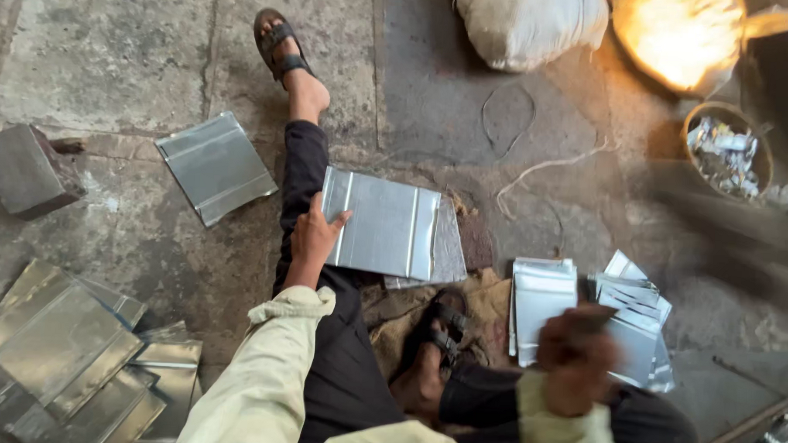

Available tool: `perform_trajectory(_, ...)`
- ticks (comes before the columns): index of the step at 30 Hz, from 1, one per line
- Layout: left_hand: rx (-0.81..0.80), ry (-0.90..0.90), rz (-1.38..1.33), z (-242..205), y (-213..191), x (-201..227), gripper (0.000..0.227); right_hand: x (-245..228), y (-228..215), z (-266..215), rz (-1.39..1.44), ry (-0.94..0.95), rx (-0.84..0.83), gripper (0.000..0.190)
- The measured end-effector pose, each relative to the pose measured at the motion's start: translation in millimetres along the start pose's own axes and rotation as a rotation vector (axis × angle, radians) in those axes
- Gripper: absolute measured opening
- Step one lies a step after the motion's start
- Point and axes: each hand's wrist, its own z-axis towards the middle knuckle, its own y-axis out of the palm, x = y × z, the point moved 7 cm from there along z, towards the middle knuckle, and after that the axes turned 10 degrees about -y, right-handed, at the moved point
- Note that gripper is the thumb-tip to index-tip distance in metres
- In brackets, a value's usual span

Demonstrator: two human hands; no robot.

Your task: The person sits on the floor and repeatedly hammers a rectangular metal sheet placed on a wooden block. They adjust the sheet's position and flip it over to work on different areas, then place the finished piece aside and pick up another sheet to continue.

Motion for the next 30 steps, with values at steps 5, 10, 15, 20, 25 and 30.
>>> perform_trajectory(5, 0.026, 0.037, 0.002, -7.0, -6.9, 5.3, 0.081, 11.0, 10.8, -17.2, 0.339, -0.137, 0.255, 0.029)
perform_trajectory(10, -0.025, 0.030, -0.080, -4.4, -3.3, -0.5, 0.082, 122.7, 99.1, -121.8, -0.107, 0.295, -0.290, 0.023)
perform_trajectory(15, 0.058, 0.066, 0.019, 7.8, -2.0, 1.2, 0.083, 54.3, 84.6, -67.4, -0.865, -0.485, -0.512, 0.042)
perform_trajectory(20, 0.077, 0.076, -0.025, -0.8, -5.0, 1.1, 0.081, -79.3, 19.6, 69.3, 0.116, -0.172, -0.016, 0.023)
perform_trajectory(25, 0.016, 0.037, -0.038, -4.3, -8.2, 2.1, 0.080, -60.0, 30.0, 37.3, 0.358, -0.243, 0.231, 0.025)
perform_trajectory(30, 0.019, 0.047, -0.007, -2.1, -2.6, -4.5, 0.085, 54.1, 106.5, -71.8, -0.483, 0.127, -0.322, 0.029)
